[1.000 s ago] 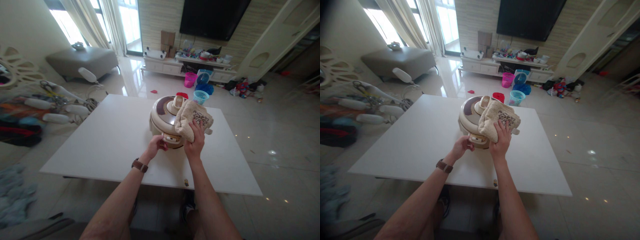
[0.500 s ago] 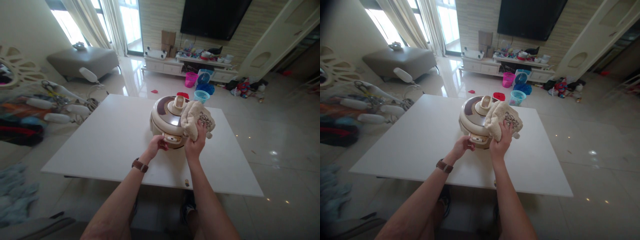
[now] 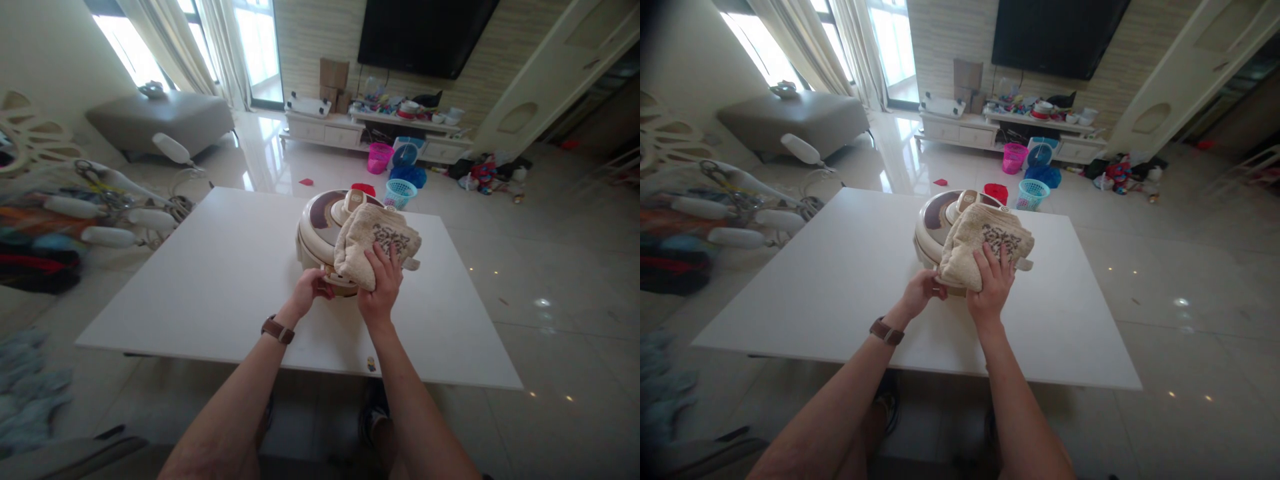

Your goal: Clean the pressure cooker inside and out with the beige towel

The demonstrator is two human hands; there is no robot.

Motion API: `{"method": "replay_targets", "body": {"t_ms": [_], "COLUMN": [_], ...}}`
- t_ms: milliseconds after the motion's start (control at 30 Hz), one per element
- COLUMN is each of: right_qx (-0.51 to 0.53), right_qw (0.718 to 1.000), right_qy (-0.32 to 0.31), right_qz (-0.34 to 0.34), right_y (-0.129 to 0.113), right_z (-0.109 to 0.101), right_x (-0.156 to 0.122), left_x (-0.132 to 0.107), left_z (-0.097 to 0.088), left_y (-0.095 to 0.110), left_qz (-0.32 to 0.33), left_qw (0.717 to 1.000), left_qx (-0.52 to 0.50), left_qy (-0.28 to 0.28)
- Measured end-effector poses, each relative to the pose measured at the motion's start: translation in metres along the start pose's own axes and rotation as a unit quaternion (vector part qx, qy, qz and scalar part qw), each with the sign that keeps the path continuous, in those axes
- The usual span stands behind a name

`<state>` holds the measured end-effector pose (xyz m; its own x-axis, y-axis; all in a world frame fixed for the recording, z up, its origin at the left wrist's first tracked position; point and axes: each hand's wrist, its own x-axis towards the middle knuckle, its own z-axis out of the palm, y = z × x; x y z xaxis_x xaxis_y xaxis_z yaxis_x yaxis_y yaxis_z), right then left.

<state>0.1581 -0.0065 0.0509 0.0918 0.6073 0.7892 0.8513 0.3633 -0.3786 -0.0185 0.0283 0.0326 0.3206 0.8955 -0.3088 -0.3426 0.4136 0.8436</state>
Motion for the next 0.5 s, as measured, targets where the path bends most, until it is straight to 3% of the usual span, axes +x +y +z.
{"method": "replay_targets", "body": {"t_ms": [500], "right_qx": [0.022], "right_qw": [0.999], "right_qy": [0.006], "right_qz": [0.022], "right_y": [-0.0004], "right_z": [0.0018], "right_x": [0.0009], "left_x": [-0.001], "left_z": [0.0019], "left_y": [0.0008], "left_qz": [-0.002], "left_qw": [1.0], "left_qx": [-0.011], "left_qy": [0.006]}}
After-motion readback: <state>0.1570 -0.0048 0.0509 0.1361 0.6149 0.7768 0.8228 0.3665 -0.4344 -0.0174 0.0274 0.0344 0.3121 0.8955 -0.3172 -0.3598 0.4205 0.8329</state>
